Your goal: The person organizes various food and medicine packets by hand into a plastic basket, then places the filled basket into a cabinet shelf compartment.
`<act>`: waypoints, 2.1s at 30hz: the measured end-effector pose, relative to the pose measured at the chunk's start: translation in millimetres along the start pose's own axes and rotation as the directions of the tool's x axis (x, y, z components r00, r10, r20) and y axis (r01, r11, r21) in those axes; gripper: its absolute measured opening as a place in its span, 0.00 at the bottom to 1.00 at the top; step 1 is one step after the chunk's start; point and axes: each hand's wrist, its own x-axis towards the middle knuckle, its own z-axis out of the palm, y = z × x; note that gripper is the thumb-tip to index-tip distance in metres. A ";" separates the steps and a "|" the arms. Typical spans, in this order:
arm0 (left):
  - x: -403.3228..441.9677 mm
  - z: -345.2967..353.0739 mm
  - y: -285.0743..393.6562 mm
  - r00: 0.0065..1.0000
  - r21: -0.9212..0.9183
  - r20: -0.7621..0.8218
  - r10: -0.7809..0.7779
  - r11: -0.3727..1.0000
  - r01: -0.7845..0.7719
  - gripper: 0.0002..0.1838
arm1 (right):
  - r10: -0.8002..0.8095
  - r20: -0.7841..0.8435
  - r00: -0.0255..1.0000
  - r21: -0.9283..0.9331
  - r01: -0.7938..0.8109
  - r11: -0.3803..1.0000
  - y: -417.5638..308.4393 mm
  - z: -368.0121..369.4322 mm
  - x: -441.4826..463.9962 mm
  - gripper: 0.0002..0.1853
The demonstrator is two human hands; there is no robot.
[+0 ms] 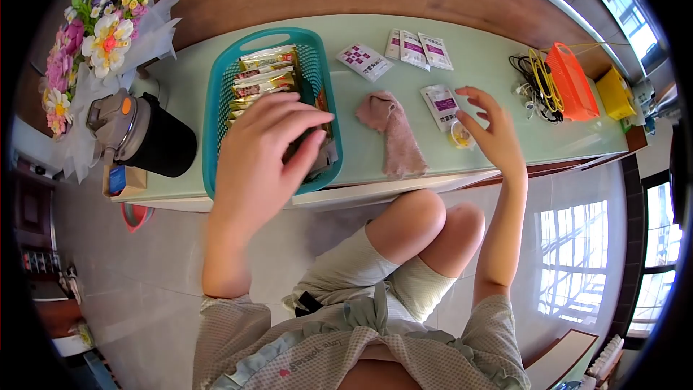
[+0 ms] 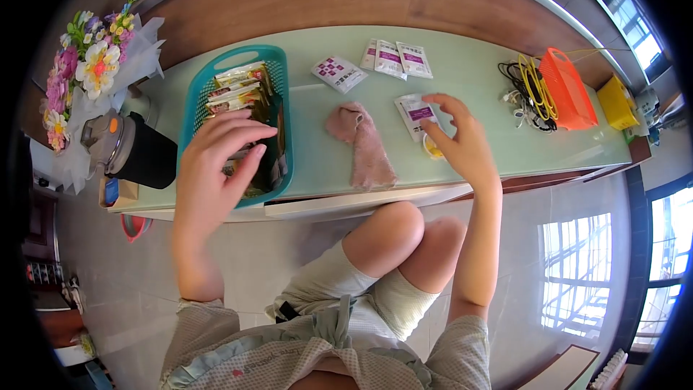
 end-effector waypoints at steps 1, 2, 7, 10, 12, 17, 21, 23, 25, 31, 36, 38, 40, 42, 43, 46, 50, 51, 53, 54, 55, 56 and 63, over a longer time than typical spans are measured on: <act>2.3 3.1 11.9 0.998 -0.068 -0.052 0.026 0.997 -0.030 0.08 | 0.014 0.010 1.000 0.008 -0.014 1.000 6.2 0.1 -6.6 0.19; 4.1 8.5 23.7 0.993 -0.135 -0.103 0.049 0.989 -0.063 0.08 | 0.029 0.011 1.000 0.020 -0.029 0.999 11.5 2.3 -12.9 0.19; 8.7 72.0 81.1 0.990 -0.419 -0.054 0.129 0.897 -0.140 0.11 | -0.005 0.005 1.000 0.086 0.005 0.996 25.5 9.0 -34.5 0.27; 12.6 121.9 91.5 0.996 -0.458 -0.014 0.089 0.885 -0.086 0.16 | -0.098 -0.071 0.993 0.015 0.099 0.995 43.6 12.5 -44.5 0.33; 16.8 159.9 84.8 0.998 -0.437 -0.020 0.054 0.898 -0.058 0.20 | -0.092 -0.101 0.991 0.008 0.094 0.996 42.6 16.8 -50.1 0.34; 15.7 216.5 77.4 0.999 -0.256 0.025 0.040 0.966 -0.033 0.28 | 0.018 -0.193 0.981 0.070 -0.005 0.998 50.8 29.1 -59.4 0.33; 11.1 234.4 77.1 0.998 -0.250 0.043 0.053 0.967 -0.041 0.29 | 0.108 -0.275 0.955 0.081 -0.089 0.993 61.8 41.1 -61.3 0.29; 9.3 237.5 75.1 0.998 -0.247 0.044 0.055 0.968 -0.042 0.30 | 0.094 -0.301 0.949 0.060 -0.080 0.995 66.8 44.5 -60.1 0.26; 8.0 232.9 74.6 0.997 -0.248 0.052 0.049 0.968 -0.035 0.30 | 0.120 -0.318 0.941 0.104 -0.091 0.990 61.7 45.4 -59.0 0.24; -3.2 190.5 78.9 0.998 -0.340 0.066 0.006 0.940 0.017 0.34 | 0.062 -0.330 0.942 0.241 0.020 0.970 35.5 50.8 -52.7 0.22; -13.0 125.4 75.3 0.998 -0.420 0.051 -0.036 0.906 0.054 0.36 | -0.194 -0.272 0.943 0.276 0.269 0.923 -7.6 45.2 -36.0 0.22; -16.3 102.1 72.0 0.998 -0.446 0.026 -0.050 0.893 0.056 0.35 | -0.329 -0.236 0.915 0.260 0.385 0.886 -28.1 41.8 -26.4 0.22; -17.6 80.9 68.7 0.999 -0.416 -0.014 -0.043 0.909 0.034 0.35 | -0.416 -0.184 0.891 0.271 0.453 0.849 -49.6 41.0 -15.2 0.22; -19.7 60.9 64.1 0.998 -0.335 -0.026 -0.064 0.941 0.052 0.33 | -0.502 -0.145 0.853 0.308 0.521 0.796 -64.6 45.6 -1.1 0.21; -21.8 53.6 60.3 0.996 -0.303 -0.032 -0.079 0.951 0.066 0.33 | -0.533 -0.138 0.835 0.340 0.546 0.766 -68.7 51.7 5.1 0.22; -24.1 36.3 47.2 0.995 -0.223 -0.041 -0.093 0.971 0.081 0.32 | -0.532 -0.034 0.846 0.395 0.501 0.770 -90.6 58.1 15.5 0.24; -22.4 13.7 24.0 0.996 -0.091 0.046 -0.080 0.992 0.084 0.32 | -0.526 0.029 0.850 0.379 0.477 0.793 -109.9 69.1 30.9 0.28; -20.3 6.4 18.1 0.994 -0.036 0.080 -0.072 0.997 0.075 0.33 | -0.522 0.047 0.852 0.371 0.470 0.801 -112.0 71.7 35.8 0.29; -14.4 -4.2 4.5 0.989 -0.021 0.139 -0.059 0.998 0.062 0.33 | -0.551 0.064 0.832 0.357 0.496 0.791 -112.1 80.7 49.0 0.29; -11.2 -8.8 -2.6 0.984 -0.015 0.170 -0.053 0.998 0.056 0.33 | -0.564 0.072 0.823 0.351 0.508 0.787 -112.6 85.3 55.1 0.30; -7.1 -12.5 -9.8 0.979 -0.032 0.194 -0.061 0.997 0.068 0.31 | -0.574 0.069 0.816 0.302 0.532 0.791 -114.5 88.4 60.6 0.30; -2.7 -14.3 -18.3 0.977 -0.027 0.205 -0.063 0.997 0.070 0.31 | -0.572 0.089 0.815 0.283 0.530 0.799 -116.2 90.9 66.3 0.30; 27.8 -7.9 -80.7 0.915 -0.194 0.374 -0.154 0.951 0.239 0.28 | -0.553 0.254 0.794 0.125 0.540 0.832 -122.1 104.2 102.1 0.26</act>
